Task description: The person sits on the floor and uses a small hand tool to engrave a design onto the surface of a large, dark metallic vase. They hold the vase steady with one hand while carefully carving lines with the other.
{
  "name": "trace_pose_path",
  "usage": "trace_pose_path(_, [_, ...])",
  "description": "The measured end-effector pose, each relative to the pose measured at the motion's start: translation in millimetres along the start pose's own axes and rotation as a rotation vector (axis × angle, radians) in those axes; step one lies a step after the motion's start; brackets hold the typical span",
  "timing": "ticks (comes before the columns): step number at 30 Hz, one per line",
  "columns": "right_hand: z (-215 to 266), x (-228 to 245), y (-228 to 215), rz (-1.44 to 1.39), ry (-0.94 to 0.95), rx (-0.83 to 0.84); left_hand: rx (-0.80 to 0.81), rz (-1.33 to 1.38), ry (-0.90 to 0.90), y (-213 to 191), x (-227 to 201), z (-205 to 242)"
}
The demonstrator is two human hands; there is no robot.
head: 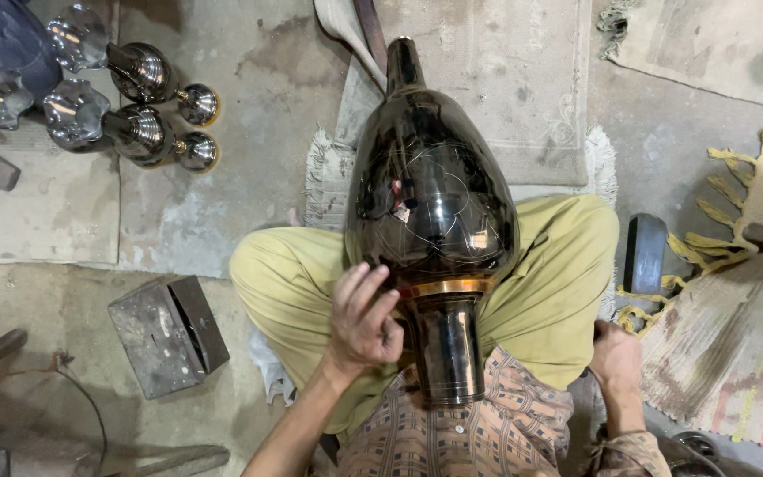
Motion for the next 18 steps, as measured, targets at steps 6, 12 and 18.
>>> trace_pose_path(6, [3.5, -16.6, -48.1, -0.774, 0.238, -0.157, 0.088, 0.31, -0.52, 12.0, -28.4, 34.1])
trace_pose_path(12, [-16.1, 49.7, -96.6, -1.562, -0.321, -0.086, 0.097, 0.801, -0.964, 20.1, -60.8, 44.0])
trace_pose_path(18, [-20.5, 162.3, -155.6, -1.717, -0.685, 0.228, 0.182, 1.431, -0.989, 26.1, -85.7, 38.1])
Point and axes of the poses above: each hand's wrist, its own z-axis away from the middle knuckle, its own y-axis out of the palm, x = y × z, the point moved 4 cm from there along -z, towards the middle knuckle, and after that the axes turned 4 degrees about x, right-handed, at the moved point
